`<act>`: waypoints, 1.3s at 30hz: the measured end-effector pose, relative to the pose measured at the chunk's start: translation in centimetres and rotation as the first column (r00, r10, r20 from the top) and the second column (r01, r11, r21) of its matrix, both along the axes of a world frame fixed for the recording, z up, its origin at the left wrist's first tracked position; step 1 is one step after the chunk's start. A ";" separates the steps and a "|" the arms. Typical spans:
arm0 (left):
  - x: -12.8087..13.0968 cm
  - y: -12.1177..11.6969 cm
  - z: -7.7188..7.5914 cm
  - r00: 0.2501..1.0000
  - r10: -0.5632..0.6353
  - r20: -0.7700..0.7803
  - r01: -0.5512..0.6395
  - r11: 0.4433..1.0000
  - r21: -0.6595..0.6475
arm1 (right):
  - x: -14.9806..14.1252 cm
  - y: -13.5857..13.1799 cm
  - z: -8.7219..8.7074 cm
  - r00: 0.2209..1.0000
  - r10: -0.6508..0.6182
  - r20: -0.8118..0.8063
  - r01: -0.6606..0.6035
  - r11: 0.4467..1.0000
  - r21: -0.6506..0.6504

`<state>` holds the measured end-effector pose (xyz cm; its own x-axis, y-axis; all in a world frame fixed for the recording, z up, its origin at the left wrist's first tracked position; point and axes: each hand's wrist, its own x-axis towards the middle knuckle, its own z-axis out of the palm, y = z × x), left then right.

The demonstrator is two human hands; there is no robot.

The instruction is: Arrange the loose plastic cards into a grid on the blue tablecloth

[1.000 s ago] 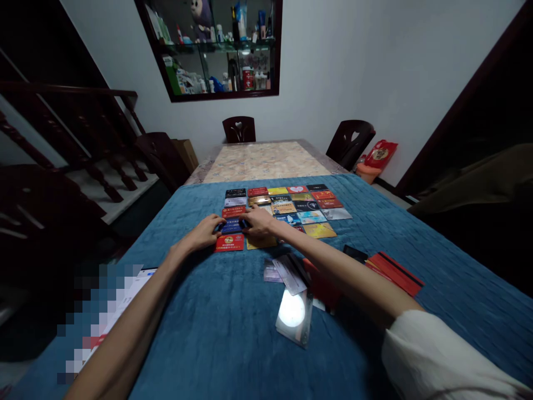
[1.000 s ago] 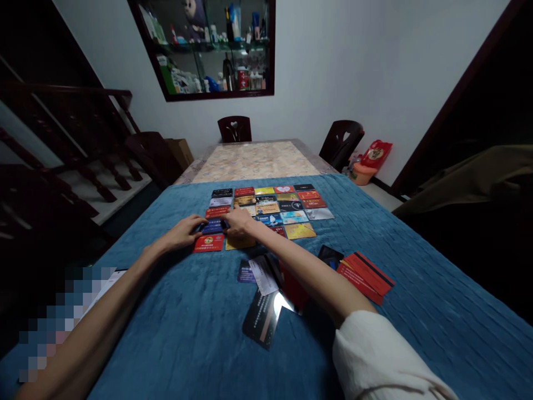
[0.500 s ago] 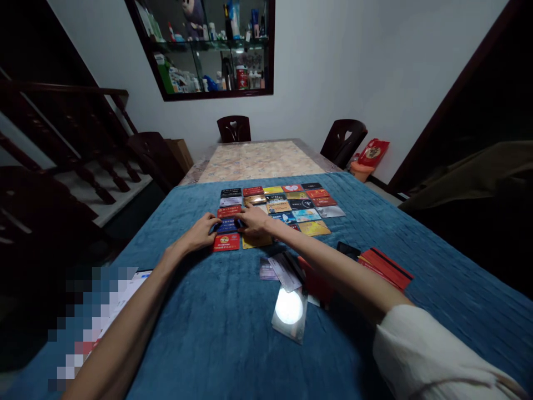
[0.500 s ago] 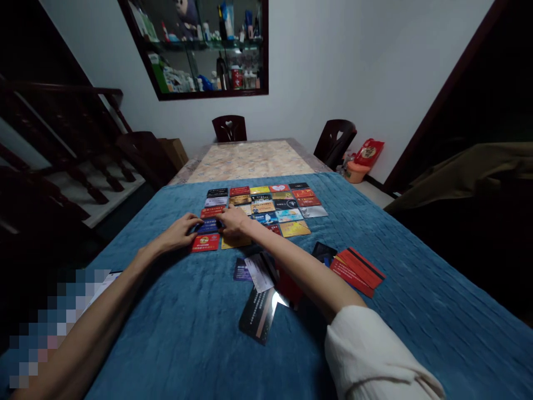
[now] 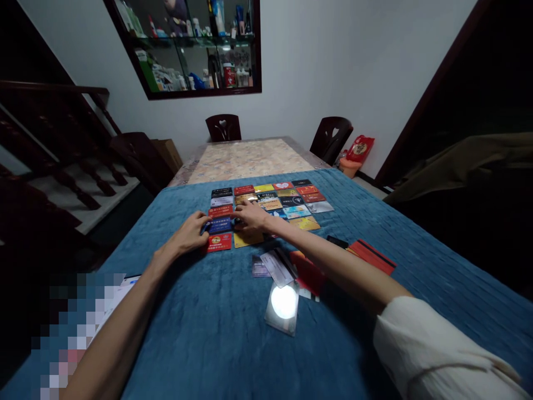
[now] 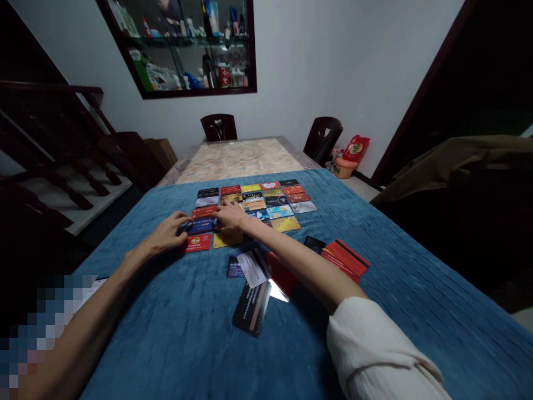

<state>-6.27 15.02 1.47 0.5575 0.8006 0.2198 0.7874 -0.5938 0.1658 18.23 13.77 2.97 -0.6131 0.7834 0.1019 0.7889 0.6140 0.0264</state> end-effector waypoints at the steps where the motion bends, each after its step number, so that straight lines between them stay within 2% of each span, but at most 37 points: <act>1: 0.1 0.0 0.0 1.000 -0.005 -0.001 0.005 1.000 0.017 | 0.4 -0.2 0.1 1.000 0.006 0.000 -0.006 1.000 0.003; 6: 0.8 -0.4 0.5 1.000 -0.015 -0.009 0.016 0.996 0.091 | 2.7 -1.7 0.2 0.999 0.046 -0.026 -0.046 0.999 0.017; 10: 2.1 -1.7 1.3 0.999 -0.033 -0.040 0.039 0.987 0.158 | 4.7 -3.2 -0.2 0.994 0.078 -0.082 -0.076 0.997 0.027; 19: 6.8 -6.1 2.7 0.979 -0.189 -0.071 0.199 0.964 0.176 | 9.2 -7.8 -1.2 0.977 0.086 -0.195 -0.082 0.996 0.028; 24: 9.9 -9.4 3.2 0.959 -0.266 -0.099 0.277 0.954 0.117 | 12.0 -10.0 -2.0 0.964 0.091 -0.250 -0.079 0.995 0.057; 31: 13.9 -13.4 2.3 0.912 -0.391 -0.127 0.403 0.910 0.095 | 15.0 -12.7 -2.3 0.940 0.093 -0.327 -0.079 0.995 0.058; 39: 17.8 -15.8 1.6 0.876 -0.432 -0.213 0.455 0.888 0.072 | 16.8 -14.2 -2.8 0.909 0.086 -0.407 -0.083 0.996 0.024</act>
<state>11.56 -0.76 3.06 0.8876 0.4346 0.1527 0.4460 -0.8937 -0.0490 35.04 -0.43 0.18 -0.5814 0.7290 0.3614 0.6768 0.6798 -0.2825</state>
